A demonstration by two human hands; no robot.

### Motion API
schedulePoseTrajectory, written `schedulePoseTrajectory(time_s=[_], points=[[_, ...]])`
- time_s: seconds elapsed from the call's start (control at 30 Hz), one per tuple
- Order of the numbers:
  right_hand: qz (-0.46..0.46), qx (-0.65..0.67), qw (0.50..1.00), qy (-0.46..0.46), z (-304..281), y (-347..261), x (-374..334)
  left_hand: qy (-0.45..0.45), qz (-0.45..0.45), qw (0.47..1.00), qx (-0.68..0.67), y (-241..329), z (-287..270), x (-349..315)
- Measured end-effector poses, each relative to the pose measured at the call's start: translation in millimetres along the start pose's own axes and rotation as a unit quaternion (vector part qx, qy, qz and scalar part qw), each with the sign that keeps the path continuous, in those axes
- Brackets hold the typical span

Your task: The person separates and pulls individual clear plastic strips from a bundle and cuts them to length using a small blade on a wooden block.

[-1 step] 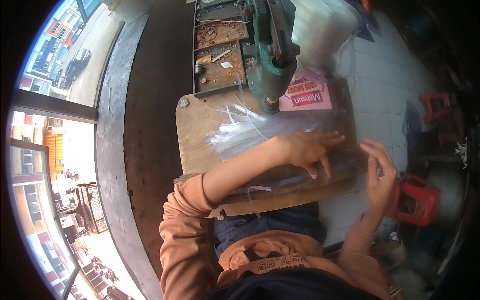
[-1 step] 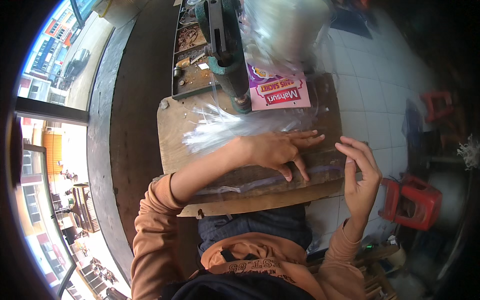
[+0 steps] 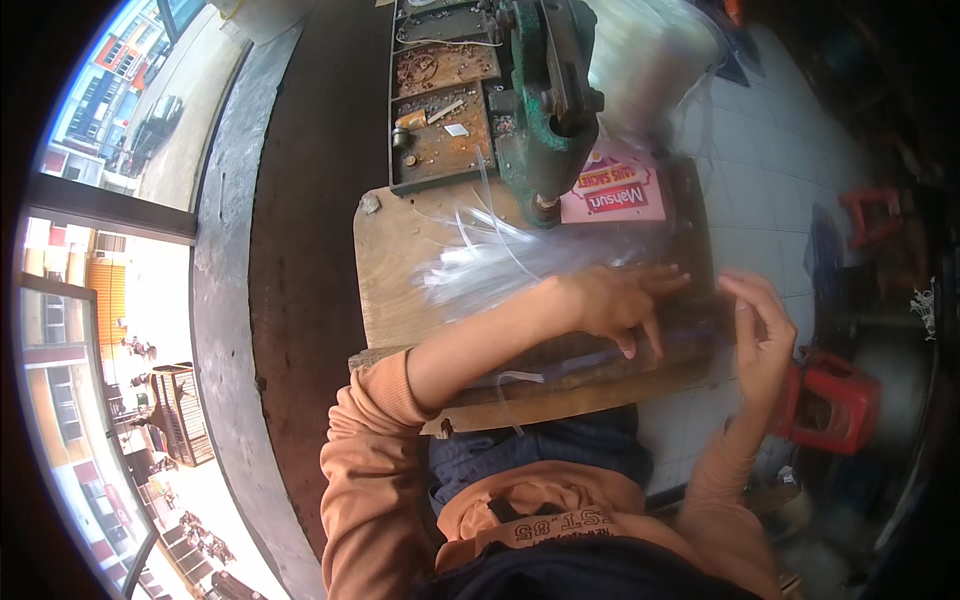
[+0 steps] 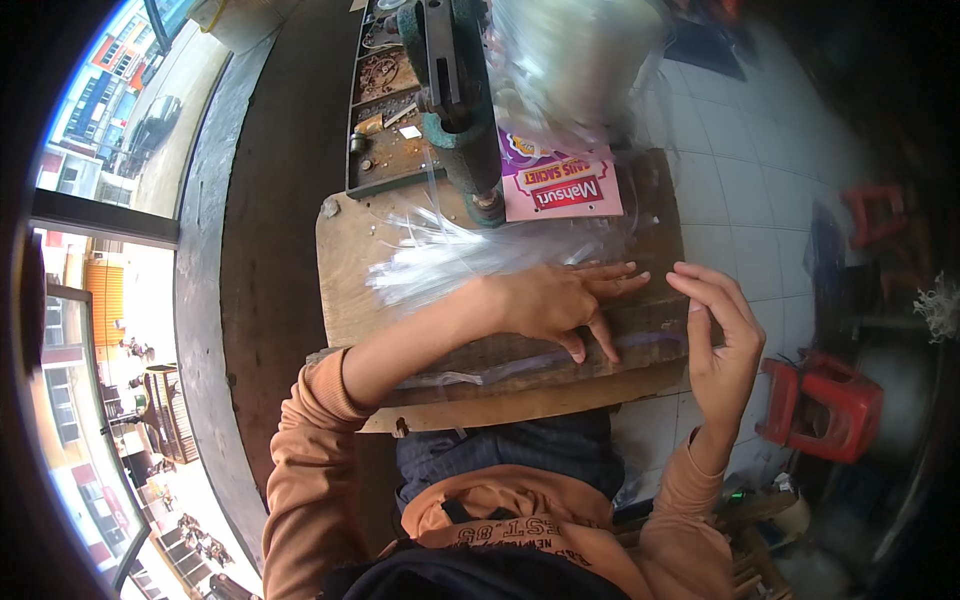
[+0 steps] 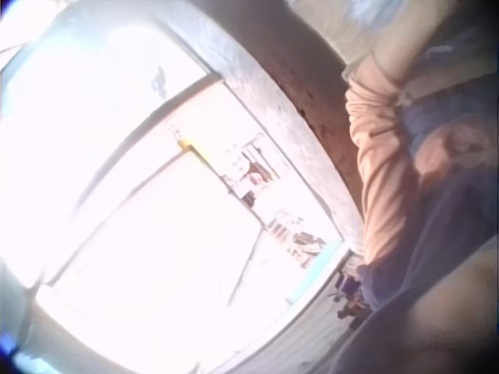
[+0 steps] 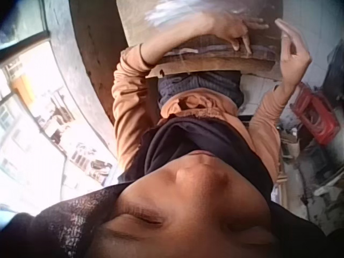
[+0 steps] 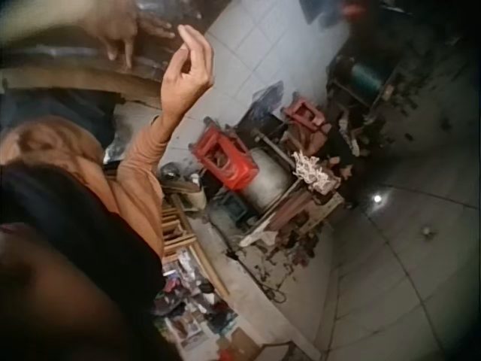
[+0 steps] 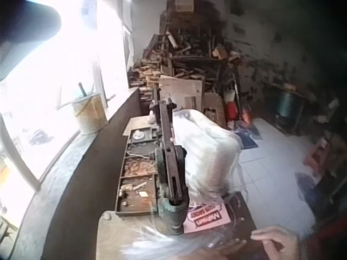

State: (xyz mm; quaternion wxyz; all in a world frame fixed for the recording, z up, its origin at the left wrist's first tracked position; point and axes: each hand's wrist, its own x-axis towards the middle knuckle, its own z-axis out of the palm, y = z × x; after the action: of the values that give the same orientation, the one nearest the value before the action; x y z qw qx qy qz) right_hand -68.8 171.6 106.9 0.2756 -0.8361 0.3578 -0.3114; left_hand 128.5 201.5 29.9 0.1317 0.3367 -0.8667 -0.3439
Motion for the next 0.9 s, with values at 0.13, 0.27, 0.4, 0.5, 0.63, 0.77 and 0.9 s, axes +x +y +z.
schedulePoseTrajectory(time_s=[0.13,0.27,0.4,0.5,0.63,0.77,0.9], points=[[-0.079,0.048,0.980,-0.176,28,-7,52,0.005,-0.048,0.998,0.034,13,3,-6],[-0.226,0.085,0.831,-0.501,92,-1,102,-0.081,-0.134,0.988,-0.016,22,-1,-2],[-0.202,-0.010,0.683,-0.702,131,-15,126,-0.060,-0.096,0.993,0.023,21,1,-1],[-0.234,-0.118,0.686,-0.679,141,-28,119,-0.045,-0.104,0.994,-0.008,16,5,-6],[-0.240,-0.201,0.702,-0.640,144,-28,111,-0.072,-0.178,0.980,-0.046,30,-12,-8],[-0.268,-0.196,0.693,-0.640,151,-28,109,-0.020,-0.121,0.992,-0.004,15,13,-5],[-0.255,-0.219,0.681,-0.650,154,-26,106,-0.035,-0.121,0.991,-0.053,16,8,-2]])
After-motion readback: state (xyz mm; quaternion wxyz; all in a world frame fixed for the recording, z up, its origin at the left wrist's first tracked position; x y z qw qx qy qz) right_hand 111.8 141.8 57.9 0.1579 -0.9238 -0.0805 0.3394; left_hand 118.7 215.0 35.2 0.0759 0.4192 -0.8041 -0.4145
